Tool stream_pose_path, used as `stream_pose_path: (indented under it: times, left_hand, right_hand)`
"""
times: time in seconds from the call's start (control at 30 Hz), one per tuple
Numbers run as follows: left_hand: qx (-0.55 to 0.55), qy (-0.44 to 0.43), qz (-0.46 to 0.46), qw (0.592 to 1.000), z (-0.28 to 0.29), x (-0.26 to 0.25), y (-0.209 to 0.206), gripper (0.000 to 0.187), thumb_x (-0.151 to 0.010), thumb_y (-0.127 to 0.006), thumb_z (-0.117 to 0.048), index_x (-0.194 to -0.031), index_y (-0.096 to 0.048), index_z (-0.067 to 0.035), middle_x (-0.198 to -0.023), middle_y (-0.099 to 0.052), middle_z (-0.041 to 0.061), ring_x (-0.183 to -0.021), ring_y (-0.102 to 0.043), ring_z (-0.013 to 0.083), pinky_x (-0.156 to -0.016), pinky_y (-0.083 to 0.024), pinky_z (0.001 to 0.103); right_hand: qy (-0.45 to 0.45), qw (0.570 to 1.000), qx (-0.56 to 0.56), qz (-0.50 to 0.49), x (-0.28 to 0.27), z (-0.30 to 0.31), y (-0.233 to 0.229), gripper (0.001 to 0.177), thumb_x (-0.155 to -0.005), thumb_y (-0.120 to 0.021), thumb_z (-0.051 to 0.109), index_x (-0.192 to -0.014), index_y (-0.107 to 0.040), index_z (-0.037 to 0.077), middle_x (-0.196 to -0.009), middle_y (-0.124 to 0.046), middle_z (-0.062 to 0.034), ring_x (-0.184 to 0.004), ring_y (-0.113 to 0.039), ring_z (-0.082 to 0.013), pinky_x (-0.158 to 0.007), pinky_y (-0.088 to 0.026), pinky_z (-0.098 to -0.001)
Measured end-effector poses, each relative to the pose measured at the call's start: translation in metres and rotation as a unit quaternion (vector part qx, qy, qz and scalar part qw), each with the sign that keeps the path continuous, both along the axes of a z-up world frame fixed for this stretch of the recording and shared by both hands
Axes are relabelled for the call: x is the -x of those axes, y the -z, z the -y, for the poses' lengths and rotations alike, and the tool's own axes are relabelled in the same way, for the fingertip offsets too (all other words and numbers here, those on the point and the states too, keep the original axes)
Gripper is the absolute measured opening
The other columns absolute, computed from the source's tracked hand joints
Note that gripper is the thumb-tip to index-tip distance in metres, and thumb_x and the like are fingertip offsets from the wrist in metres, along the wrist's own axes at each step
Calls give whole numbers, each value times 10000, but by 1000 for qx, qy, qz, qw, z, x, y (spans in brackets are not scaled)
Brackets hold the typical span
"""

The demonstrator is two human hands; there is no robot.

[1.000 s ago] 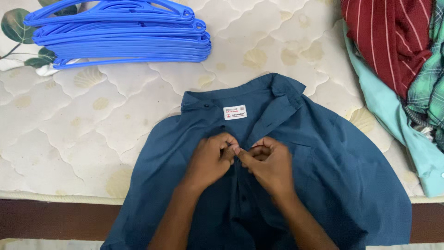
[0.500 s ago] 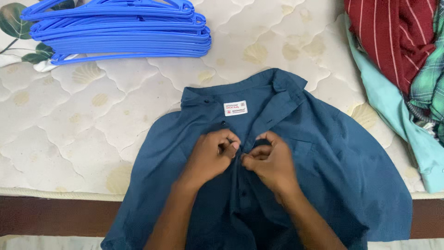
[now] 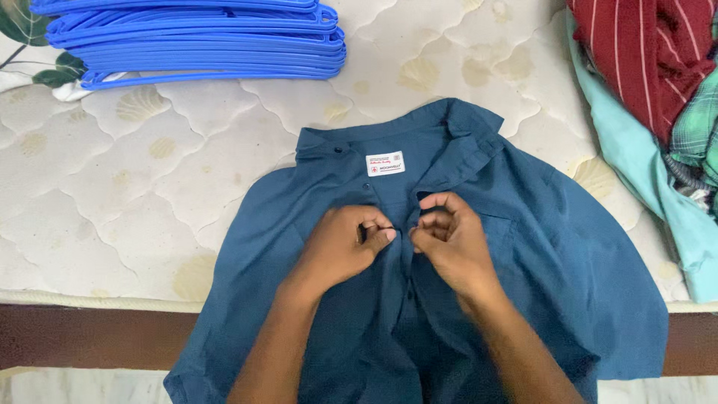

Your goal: The person buttons a pink shirt, places it on a blue hanger, and hangs it in a closet. They then pick up a blue shirt, button it, and place it on a hanger.

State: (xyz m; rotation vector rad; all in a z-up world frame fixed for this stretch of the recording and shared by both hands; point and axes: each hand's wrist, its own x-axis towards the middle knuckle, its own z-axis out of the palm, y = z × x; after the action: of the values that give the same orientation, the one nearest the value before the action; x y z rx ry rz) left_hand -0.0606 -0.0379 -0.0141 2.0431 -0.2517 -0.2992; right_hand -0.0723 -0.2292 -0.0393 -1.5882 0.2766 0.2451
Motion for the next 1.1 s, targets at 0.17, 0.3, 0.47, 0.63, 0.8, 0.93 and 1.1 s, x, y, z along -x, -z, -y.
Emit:
stream_pose_path:
  times: [0.17, 0.3, 0.47, 0.63, 0.8, 0.93, 1.1]
  left_hand:
    - [-28, -16, -22, 999, -1, 1, -3, 134, -813, -787, -155, -925, -781, -81, -648, -702, 33, -536, -602, 122, -529, -472, 299]
    - [-4, -25, -30, 999, -1, -1, 0, 216, -819, -793, -196, -971, -724, -59, -644, -710, 48, -514, -616, 132, -503, -472, 307]
    - [0, -285, 131, 950, -6, -10, 5, 308, -962, -730, -290, -1067, -646, -13, -600, -674, 86, -525, -661, 191, -540, -480, 334]
    - [-154, -358, 115, 914, -42, -11, 12, 666, -915, -754, -336, -1397, -450, 9, -600, -689, 131, -559, -685, 298, -591, -517, 383]
    - [-226, -342, 200, 890, -48, -12, 13, 364, -901, -792, -324, -1076, -708, -16, -653, -705, 145, -659, -701, 341, -645, -535, 430]
    - [-121, -341, 63, 930, -41, -6, 5, 291, -928, -708, -298, -1041, -664, -33, -607, -737, 98, -543, -718, 248, -571, -529, 367]
    - [-51, -353, 42, 933, -40, -9, 0, 258, -960, -689, -269, -1024, -632, -26, -649, -742, 87, -491, -707, 203, -494, -514, 334]
  right_hand:
    - [-5, 999, 35, -14, 0, -4, -2, 388, -796, -697, -78, -1157, -585, 14, -824, -657, -52, -702, -642, -122, -633, -539, -272]
    - [-16, 998, 64, 10, 0, -5, 1, 253, -836, -717, -17, -1077, -652, 26, -830, -680, -46, -689, -650, -103, -611, -533, -265]
    - [105, 981, 129, 99, -3, 4, 2, 77, -980, -664, 131, -1017, -702, 75, -855, -697, -94, -666, -687, -111, -578, -545, -259]
    - [160, 770, 521, 332, -17, 35, -9, 522, -799, -806, 95, -1269, -599, -1, -1266, -570, -254, -971, -663, -375, -828, -549, -393]
    - [99, 871, 429, 217, -32, 40, -10, 897, -782, -844, 164, -1535, -381, 12, -1329, -563, -240, -1097, -626, -422, -920, -506, -473]
    - [97, 857, 466, 195, -27, 36, 2, 758, -783, -841, 156, -1446, -506, 5, -1181, -605, -253, -1041, -625, -423, -896, -505, -473]
    - [105, 846, 460, 250, -30, 43, 11, 443, -794, -801, 99, -1202, -676, -17, -1092, -671, -228, -987, -671, -405, -892, -518, -463]
